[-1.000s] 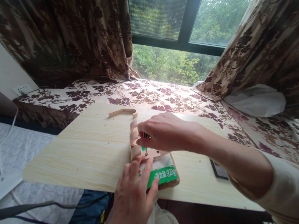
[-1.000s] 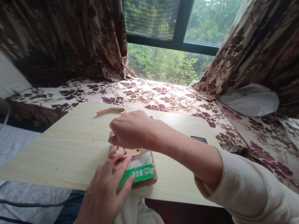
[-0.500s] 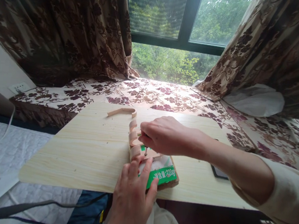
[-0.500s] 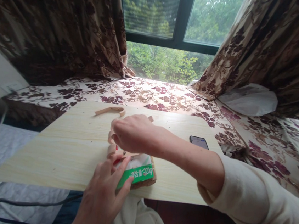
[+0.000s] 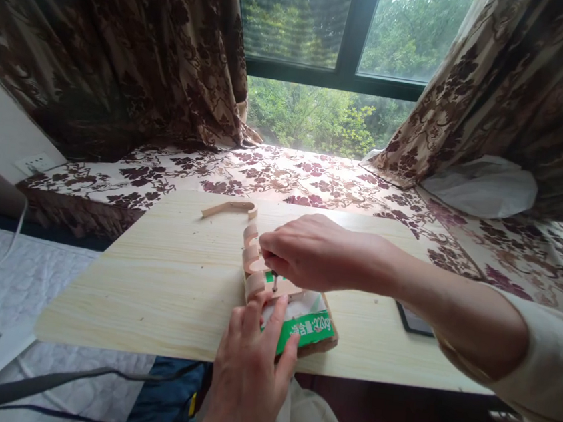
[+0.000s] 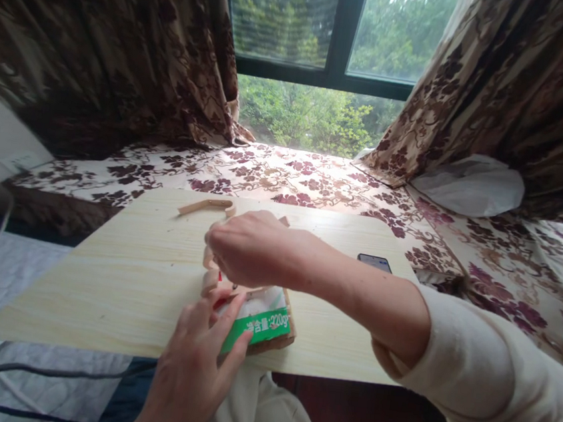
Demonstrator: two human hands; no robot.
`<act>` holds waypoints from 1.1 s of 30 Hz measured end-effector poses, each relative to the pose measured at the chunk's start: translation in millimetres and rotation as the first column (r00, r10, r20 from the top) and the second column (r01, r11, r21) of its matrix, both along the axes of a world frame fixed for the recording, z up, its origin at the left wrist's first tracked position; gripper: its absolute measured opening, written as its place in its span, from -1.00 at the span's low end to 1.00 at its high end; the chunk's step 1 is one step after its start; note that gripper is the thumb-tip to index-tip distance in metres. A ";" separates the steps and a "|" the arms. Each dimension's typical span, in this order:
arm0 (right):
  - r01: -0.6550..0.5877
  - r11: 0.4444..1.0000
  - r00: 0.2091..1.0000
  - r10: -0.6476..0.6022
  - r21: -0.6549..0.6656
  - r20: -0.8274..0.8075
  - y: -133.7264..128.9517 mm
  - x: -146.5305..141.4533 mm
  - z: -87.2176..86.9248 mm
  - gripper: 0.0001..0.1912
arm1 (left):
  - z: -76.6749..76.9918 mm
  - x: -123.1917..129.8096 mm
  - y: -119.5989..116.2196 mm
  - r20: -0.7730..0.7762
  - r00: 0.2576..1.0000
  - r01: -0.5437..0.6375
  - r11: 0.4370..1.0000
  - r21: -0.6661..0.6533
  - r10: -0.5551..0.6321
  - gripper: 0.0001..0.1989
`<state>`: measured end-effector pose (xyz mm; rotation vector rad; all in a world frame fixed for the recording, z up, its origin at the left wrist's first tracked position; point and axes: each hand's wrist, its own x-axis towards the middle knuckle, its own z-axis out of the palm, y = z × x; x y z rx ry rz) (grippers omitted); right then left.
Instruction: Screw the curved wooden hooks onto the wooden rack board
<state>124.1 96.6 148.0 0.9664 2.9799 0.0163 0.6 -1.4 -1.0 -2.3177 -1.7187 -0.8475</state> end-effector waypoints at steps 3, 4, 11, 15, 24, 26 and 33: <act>0.076 0.996 0.997 -0.075 0.041 -0.015 -1.1 -3.1 -4.7 -0.74 | -0.2 0.3 -0.1 -0.004 1.000 0.001 1.000 0.011 -0.001 -0.58; 0.092 0.994 0.996 -0.092 0.050 -0.011 -1.5 -3.7 -4.2 -0.72 | -0.2 0.3 -0.1 -0.006 1.000 0.001 1.000 0.014 -0.001 -0.59; -0.024 0.999 0.998 0.027 -0.048 0.061 -3.0 2.7 15.1 -0.82 | 2.2 -0.1 -0.5 -0.013 1.000 0.012 1.000 0.029 -0.012 -0.59; -0.058 0.997 0.996 0.061 -0.041 0.065 -2.3 5.3 14.6 -0.79 | 2.3 -0.5 0.0 -0.011 1.000 0.016 1.000 0.007 -0.016 -0.58; 0.057 0.998 0.998 -0.057 0.022 -0.007 -3.8 2.3 -1.9 -0.75 | -0.1 -1.0 0.3 -0.007 1.000 0.018 1.000 0.009 -0.018 -0.58; 0.070 0.997 0.998 -0.070 0.013 -0.008 -4.0 3.2 0.5 -0.75 | 0.2 -0.8 0.3 -0.016 1.000 0.014 1.000 0.016 -0.014 -0.58; -0.055 0.992 0.998 0.060 -0.117 0.035 -7.6 5.6 14.3 -0.80 | 0.3 -0.8 0.6 -0.012 1.000 0.024 0.999 0.022 -0.024 -0.57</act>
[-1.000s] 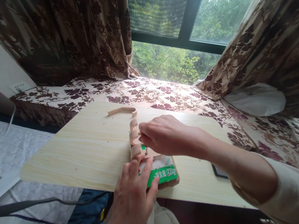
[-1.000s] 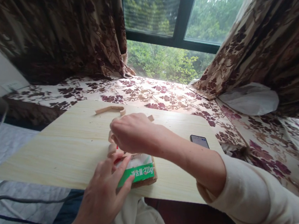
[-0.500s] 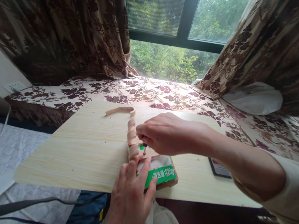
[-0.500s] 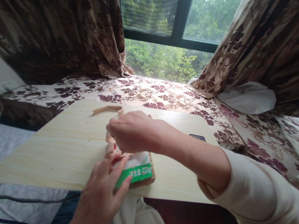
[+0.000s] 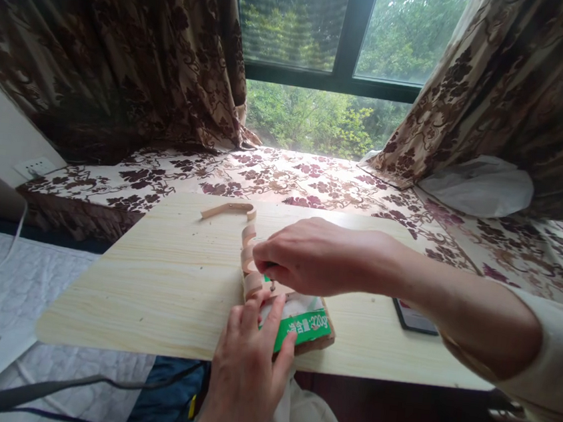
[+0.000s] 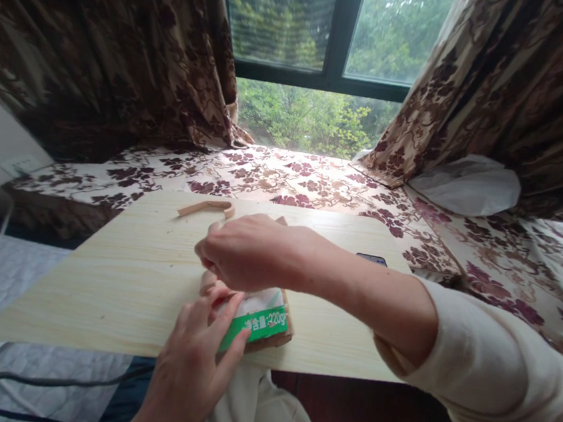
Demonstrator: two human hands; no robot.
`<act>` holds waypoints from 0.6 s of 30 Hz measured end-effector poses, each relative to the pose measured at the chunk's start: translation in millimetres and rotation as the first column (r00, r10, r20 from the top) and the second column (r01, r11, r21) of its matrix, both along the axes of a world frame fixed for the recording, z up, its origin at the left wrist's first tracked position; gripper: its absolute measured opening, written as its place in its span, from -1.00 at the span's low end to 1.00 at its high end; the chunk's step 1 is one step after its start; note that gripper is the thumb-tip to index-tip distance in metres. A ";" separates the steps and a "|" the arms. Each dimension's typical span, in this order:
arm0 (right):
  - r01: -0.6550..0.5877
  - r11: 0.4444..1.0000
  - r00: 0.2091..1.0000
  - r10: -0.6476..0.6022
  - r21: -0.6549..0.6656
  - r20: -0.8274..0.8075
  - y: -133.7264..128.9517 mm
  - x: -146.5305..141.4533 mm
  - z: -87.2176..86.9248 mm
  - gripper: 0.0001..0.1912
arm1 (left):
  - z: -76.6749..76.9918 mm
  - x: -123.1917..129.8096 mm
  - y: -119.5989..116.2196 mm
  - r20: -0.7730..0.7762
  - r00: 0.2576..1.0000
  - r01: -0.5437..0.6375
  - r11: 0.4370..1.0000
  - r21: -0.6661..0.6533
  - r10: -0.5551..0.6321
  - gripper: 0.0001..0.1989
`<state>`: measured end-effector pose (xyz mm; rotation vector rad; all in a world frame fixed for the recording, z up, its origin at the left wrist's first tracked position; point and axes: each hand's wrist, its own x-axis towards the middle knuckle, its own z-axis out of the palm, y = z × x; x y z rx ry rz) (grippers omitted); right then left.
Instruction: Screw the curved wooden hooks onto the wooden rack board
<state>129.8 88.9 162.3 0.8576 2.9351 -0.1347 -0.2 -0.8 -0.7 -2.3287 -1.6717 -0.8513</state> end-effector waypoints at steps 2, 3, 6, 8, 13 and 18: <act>0.016 1.000 1.000 -0.015 0.018 -0.013 1.2 -1.0 -5.1 -0.79 | -1.0 0.1 -0.3 0.000 1.000 -0.010 1.000 -0.011 0.010 -0.57; 0.040 0.999 0.999 -0.039 0.035 -0.028 2.3 -1.5 -8.9 -0.78 | -1.6 0.2 -0.4 0.000 1.000 -0.016 1.000 -0.017 0.016 -0.58; 0.166 0.983 0.984 -0.160 0.084 -0.073 6.8 -3.0 -19.0 -0.74 | -3.0 0.5 -0.9 -0.003 1.000 -0.028 0.999 -0.020 0.028 -0.59; 0.228 0.968 0.972 -0.221 0.100 -0.075 9.0 -3.8 -20.3 -0.72 | -3.1 0.6 -0.9 -0.007 1.000 -0.023 1.000 -0.013 0.022 -0.60; 0.106 0.992 0.994 -0.106 0.068 -0.008 8.6 -2.5 -3.3 -0.78 | -0.7 0.2 -0.2 -0.008 1.000 -0.017 1.000 -0.006 0.017 -0.59; -0.011 1.000 1.000 0.010 0.029 0.026 6.7 0.5 6.2 -0.76 | 0.9 -0.6 -0.3 -0.006 1.000 -0.001 1.000 -0.008 0.001 -0.58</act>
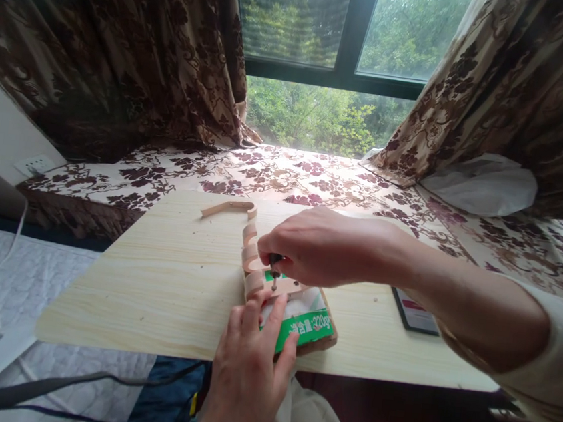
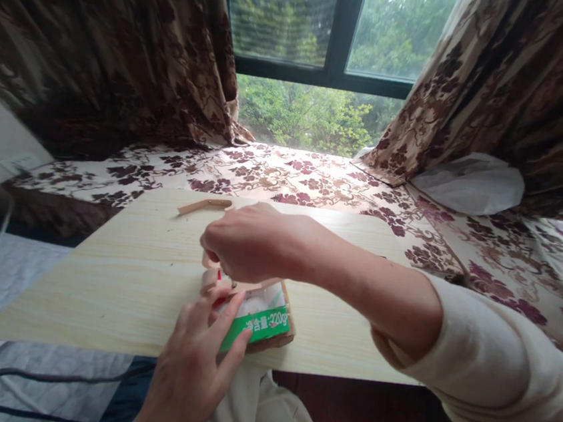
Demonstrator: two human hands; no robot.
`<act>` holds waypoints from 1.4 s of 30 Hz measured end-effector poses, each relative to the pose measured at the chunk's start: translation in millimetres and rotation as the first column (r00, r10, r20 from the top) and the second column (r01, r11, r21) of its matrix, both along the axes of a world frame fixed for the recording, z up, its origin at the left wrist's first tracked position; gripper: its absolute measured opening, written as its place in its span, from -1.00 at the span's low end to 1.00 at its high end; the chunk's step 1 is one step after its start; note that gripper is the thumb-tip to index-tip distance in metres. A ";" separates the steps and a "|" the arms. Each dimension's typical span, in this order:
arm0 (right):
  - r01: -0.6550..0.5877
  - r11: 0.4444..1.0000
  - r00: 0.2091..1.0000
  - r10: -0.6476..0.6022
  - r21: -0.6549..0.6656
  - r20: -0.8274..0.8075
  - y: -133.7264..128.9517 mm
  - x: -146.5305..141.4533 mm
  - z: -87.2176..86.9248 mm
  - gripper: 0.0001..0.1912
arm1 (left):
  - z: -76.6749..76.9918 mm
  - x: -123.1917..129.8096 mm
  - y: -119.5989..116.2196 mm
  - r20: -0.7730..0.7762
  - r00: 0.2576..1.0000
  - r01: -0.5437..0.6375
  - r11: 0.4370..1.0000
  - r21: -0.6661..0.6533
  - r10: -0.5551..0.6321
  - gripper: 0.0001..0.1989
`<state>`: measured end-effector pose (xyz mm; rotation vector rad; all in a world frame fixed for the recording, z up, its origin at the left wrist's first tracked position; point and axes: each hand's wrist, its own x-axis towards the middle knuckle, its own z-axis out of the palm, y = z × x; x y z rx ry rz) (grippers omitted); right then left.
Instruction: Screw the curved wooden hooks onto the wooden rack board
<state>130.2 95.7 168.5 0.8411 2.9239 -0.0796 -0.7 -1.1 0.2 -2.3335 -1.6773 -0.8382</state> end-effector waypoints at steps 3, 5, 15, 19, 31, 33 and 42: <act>0.014 1.000 1.000 -0.014 -0.001 -0.021 1.2 -0.7 -8.1 -0.79 | -0.5 0.1 -0.1 -0.012 1.000 -0.005 1.000 0.012 0.005 -0.58; 0.050 0.999 0.998 -0.049 0.011 -0.046 2.1 -1.8 -15.7 -0.79 | -1.0 0.5 -0.2 -0.017 1.000 -0.009 1.000 0.021 0.010 -0.59; 0.101 0.993 0.995 -0.101 0.056 -0.009 -3.2 -2.9 -4.6 -0.80 | 1.0 0.6 -0.2 -0.013 1.000 0.006 0.999 0.045 -0.005 -0.58; 0.021 0.999 1.000 -0.021 0.033 -0.001 -4.1 -1.1 -3.3 -0.82 | -0.1 0.4 0.3 -0.010 1.000 0.004 0.999 0.039 -0.004 -0.57; 0.128 0.991 0.992 -0.128 0.050 0.013 -1.5 -0.4 -7.6 -0.76 | -0.9 0.0 -0.3 -0.021 1.000 0.002 0.999 0.049 -0.001 -0.58; 0.064 0.998 0.998 -0.064 0.023 0.014 -2.7 -0.2 -1.9 -0.77 | -0.1 -0.2 -0.3 -0.018 1.000 0.002 0.999 0.044 -0.001 -0.58; 0.040 0.999 0.999 -0.039 0.031 -0.017 2.6 -9.2 -14.4 -0.82 | 0.0 -0.2 0.3 -0.009 1.000 -0.001 1.000 0.027 0.001 -0.59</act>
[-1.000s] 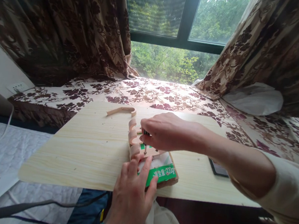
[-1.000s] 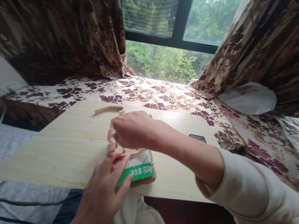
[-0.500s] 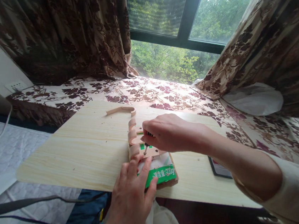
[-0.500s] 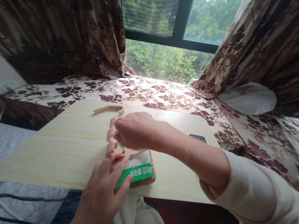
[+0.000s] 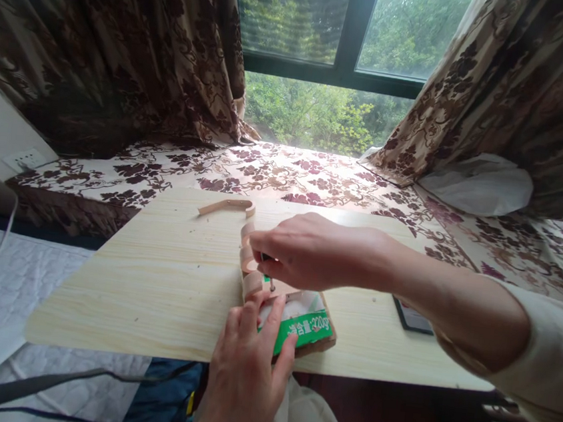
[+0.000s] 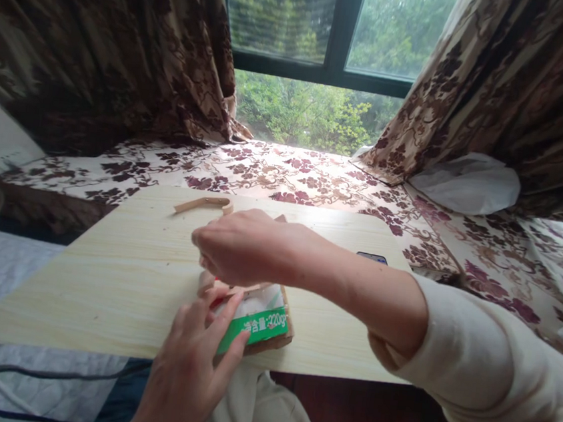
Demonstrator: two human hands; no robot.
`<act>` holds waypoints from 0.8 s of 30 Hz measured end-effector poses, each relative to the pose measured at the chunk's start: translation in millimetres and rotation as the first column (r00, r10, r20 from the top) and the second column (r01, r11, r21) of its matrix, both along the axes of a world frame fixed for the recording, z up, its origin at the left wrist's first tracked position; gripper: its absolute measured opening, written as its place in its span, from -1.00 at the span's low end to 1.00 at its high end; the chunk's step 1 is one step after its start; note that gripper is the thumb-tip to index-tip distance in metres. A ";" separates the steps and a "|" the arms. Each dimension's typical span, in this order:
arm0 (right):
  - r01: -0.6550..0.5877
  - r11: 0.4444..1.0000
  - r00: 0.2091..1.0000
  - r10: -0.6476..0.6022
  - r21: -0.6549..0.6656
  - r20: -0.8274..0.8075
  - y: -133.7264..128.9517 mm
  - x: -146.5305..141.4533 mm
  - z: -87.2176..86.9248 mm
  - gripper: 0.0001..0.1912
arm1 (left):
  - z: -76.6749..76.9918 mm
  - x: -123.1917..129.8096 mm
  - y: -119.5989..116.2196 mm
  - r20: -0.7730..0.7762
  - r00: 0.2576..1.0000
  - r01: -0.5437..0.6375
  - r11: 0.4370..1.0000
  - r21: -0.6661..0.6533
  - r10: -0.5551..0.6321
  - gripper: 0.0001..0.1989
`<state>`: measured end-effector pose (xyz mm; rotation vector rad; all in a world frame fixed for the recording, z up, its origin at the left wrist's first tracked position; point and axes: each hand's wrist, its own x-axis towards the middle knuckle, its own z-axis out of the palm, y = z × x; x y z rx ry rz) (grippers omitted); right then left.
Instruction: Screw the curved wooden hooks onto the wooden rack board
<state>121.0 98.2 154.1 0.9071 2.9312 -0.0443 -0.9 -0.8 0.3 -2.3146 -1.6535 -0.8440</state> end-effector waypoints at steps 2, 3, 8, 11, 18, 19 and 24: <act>0.052 0.998 0.998 -0.051 0.046 -0.027 2.8 -0.7 -4.2 -0.77 | -0.5 0.1 0.2 0.002 1.000 -0.004 1.000 0.003 0.004 -0.60; 0.070 0.995 0.997 -0.068 0.066 -0.025 3.5 -0.9 -4.6 -0.75 | -0.7 0.1 0.2 0.003 1.000 -0.005 1.000 0.002 0.005 -0.60; 0.021 0.998 0.999 -0.024 0.059 0.035 -1.5 -1.2 7.8 -0.76 | -1.0 -0.1 -0.5 0.007 1.000 0.006 1.000 0.000 -0.006 -0.58; -0.050 0.999 0.996 0.049 0.006 0.071 -5.9 -1.3 13.8 -0.80 | -0.3 -0.3 -0.9 0.010 1.000 0.006 1.000 -0.011 -0.006 -0.58; 0.035 0.999 0.999 -0.035 0.038 -0.001 1.2 -0.3 -2.2 -0.76 | -0.9 -0.1 0.4 -0.011 1.000 0.014 1.000 0.015 -0.014 -0.59; 0.074 0.996 0.997 -0.074 0.050 -0.017 2.9 0.4 -4.2 -0.74 | -1.1 0.0 0.4 -0.017 1.000 0.011 1.000 0.023 -0.011 -0.59; 0.084 0.995 0.996 -0.083 0.045 -0.012 3.2 5.8 1.9 -0.70 | -0.3 -0.1 -0.8 -0.020 1.000 0.004 1.000 0.025 -0.004 -0.60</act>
